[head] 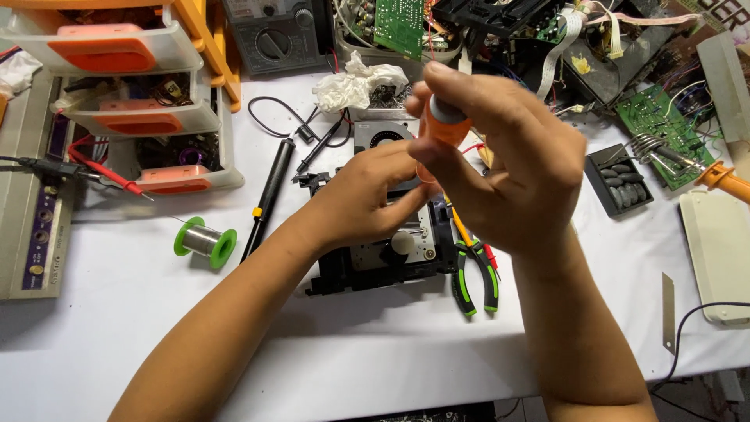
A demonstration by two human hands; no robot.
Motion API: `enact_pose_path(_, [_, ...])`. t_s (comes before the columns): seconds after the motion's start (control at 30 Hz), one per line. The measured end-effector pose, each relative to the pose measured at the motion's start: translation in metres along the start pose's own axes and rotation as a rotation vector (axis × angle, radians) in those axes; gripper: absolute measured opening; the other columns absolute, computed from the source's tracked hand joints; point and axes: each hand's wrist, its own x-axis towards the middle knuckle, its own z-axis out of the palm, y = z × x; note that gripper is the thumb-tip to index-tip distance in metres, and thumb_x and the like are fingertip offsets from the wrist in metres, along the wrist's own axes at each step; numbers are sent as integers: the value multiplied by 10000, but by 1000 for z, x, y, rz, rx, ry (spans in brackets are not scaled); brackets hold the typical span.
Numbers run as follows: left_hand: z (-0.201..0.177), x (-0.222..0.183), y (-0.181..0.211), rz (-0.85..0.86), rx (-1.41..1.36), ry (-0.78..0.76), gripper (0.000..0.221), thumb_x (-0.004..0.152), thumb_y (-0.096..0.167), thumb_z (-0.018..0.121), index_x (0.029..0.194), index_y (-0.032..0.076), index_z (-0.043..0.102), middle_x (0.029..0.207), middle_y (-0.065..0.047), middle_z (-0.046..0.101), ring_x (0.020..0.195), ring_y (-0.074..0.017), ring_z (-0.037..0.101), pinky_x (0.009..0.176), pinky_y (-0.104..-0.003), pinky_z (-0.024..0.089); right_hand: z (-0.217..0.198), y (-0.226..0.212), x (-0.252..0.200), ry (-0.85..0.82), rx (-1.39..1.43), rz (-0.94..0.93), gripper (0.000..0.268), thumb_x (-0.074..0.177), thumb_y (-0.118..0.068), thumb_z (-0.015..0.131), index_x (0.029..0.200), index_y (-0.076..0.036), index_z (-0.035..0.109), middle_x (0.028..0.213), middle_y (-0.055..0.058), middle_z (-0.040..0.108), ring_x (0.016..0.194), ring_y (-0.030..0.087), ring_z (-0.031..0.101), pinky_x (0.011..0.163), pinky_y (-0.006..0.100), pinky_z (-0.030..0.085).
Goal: Reassembling a drive mechanism by aligning internal components and fastening them with screws using a screwdriver.
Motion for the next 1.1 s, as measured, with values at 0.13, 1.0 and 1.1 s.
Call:
enact_pose_path(0.13, [4, -2, -13, 28, 30, 26, 102, 1004, 110, 677, 947, 64, 606, 897, -80, 642, 801, -261, 624, 726, -349, 484, 2, 8, -9, -48, 319, 175, 306, 1136, -49, 532, 1423, 21, 452, 1388, 253, 623, 1313, 369, 707, 1189, 454, 614])
enact_pose_path(1.0, [0, 1, 1, 21, 15, 24, 115, 1017, 102, 556, 915, 52, 539, 868, -103, 585, 836, -280, 555, 757, -386, 453, 8, 7, -14, 78, -231, 1, 430, 1076, -112, 757, 1400, 75, 546, 1177, 241, 710, 959, 307, 692, 878, 393, 566])
enact_pose_path(1.1, [1, -2, -9, -9, 35, 60, 34, 991, 83, 629, 973, 111, 637, 880, -69, 597, 802, -259, 596, 725, -355, 473, 11, -7, -5, 13, 27, 150, 320, 1117, 30, 514, 1421, 73, 424, 1322, 319, 622, 1126, 368, 746, 1029, 417, 644])
